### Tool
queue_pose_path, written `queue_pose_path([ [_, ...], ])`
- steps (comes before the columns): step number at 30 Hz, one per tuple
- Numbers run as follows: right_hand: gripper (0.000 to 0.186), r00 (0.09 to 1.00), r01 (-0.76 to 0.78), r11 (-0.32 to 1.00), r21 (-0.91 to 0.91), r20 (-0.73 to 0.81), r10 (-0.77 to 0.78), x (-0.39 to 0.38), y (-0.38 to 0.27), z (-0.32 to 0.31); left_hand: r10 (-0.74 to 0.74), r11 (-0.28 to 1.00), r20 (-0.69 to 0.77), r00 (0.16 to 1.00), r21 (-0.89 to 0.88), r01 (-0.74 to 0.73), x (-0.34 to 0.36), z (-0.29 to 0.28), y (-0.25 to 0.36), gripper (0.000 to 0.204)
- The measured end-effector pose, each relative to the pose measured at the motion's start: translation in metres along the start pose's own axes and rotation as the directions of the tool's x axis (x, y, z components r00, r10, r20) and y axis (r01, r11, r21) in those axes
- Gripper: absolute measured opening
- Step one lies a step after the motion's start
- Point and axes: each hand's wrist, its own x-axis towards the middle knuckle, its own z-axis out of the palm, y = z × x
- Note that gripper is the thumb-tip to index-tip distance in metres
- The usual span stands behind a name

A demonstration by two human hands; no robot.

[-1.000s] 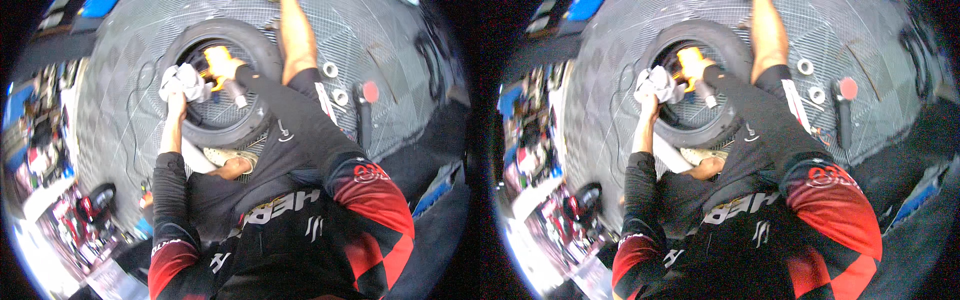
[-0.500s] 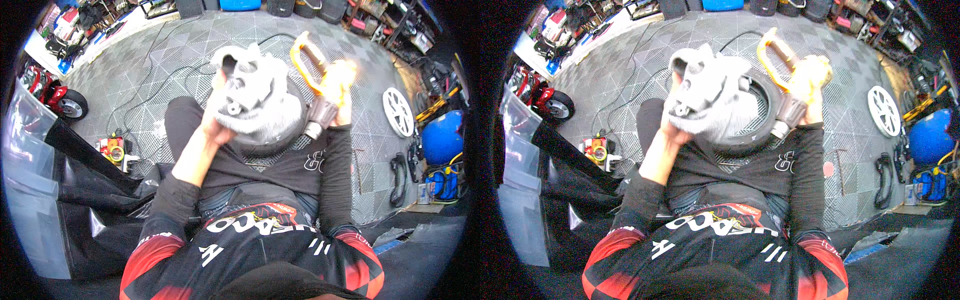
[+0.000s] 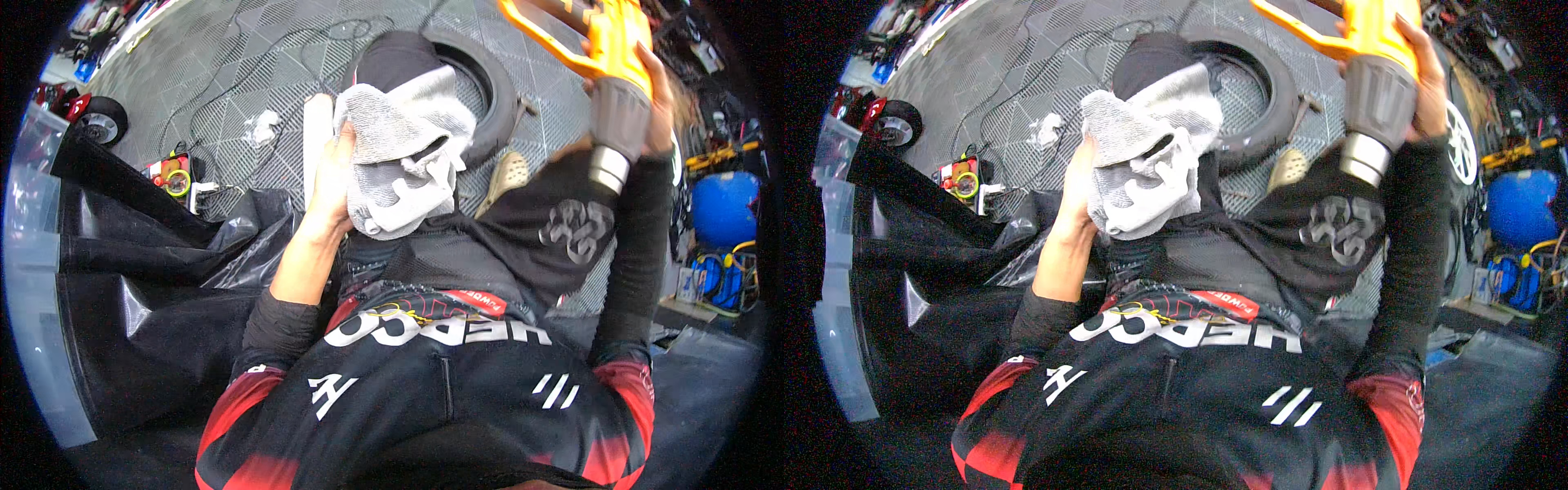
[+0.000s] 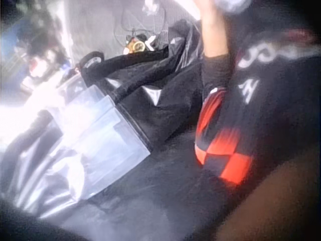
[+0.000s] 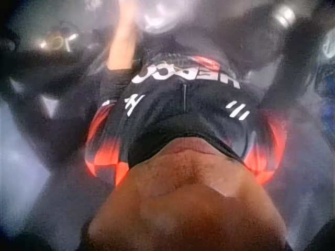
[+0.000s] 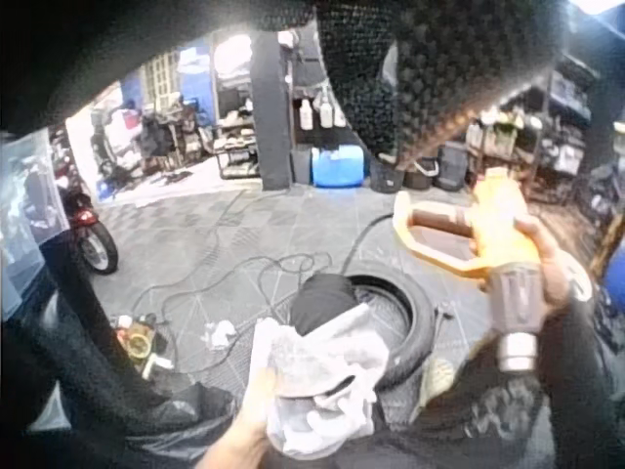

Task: The person sits on the floor in a workshop, uses a heat gun to warm a small mechanical part, wipes it with a cloth, and then applies tape to specific areas of the part.

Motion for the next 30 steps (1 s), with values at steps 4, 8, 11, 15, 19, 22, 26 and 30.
queue_pose_path([
  [4, 0.061, 0.990, 0.015, 0.975, 0.223, 0.136, -0.047, 0.024, 0.064, -0.011, 0.078, 0.997, -0.305, 0.949, 0.044, -0.068, -0.012, 0.043, -0.024, 0.052],
  [8, 0.064, 0.980, 0.014, 0.938, 0.348, 0.180, -0.081, 0.047, 0.089, -0.043, 0.350, 0.875, -0.362, 0.864, 0.455, -0.164, 0.016, 0.060, -0.072, 0.049],
  [11, 0.062, 0.970, 0.001, 0.826, 0.563, 0.201, -0.138, 0.055, 0.095, -0.080, 0.554, 0.213, 0.070, 0.829, 0.951, -0.222, 0.030, 0.079, -0.073, 0.048],
  [15, 0.065, 0.980, 0.019, 0.733, 0.680, 0.132, -0.148, 0.034, 0.097, -0.091, 0.465, -0.263, 0.173, 0.868, 0.964, -0.051, 0.020, 0.086, -0.046, 0.045],
  [19, 0.073, 0.991, 0.122, 0.879, 0.460, -0.011, -0.132, 0.010, 0.124, -0.107, 0.433, -0.351, 0.500, 0.750, 0.860, -0.371, 0.022, 0.092, -0.015, 0.064],
  [22, 0.080, 0.974, 0.218, 0.921, 0.322, -0.123, -0.188, -0.005, 0.123, -0.098, 0.203, -0.469, 0.580, 0.789, 0.765, -0.442, 0.024, 0.117, -0.029, 0.061],
  [26, 0.063, 0.862, 0.506, 0.786, 0.356, -0.190, -0.469, -0.024, 0.089, -0.037, 0.034, -0.268, 0.696, 0.717, 0.697, -0.665, 0.028, 0.091, -0.006, 0.027],
  [30, 0.060, 0.773, 0.634, 0.662, 0.400, -0.352, -0.528, -0.048, 0.057, -0.017, -0.121, 0.062, 0.380, 0.917, 0.925, -0.375, -0.025, 0.051, 0.056, 0.021],
])
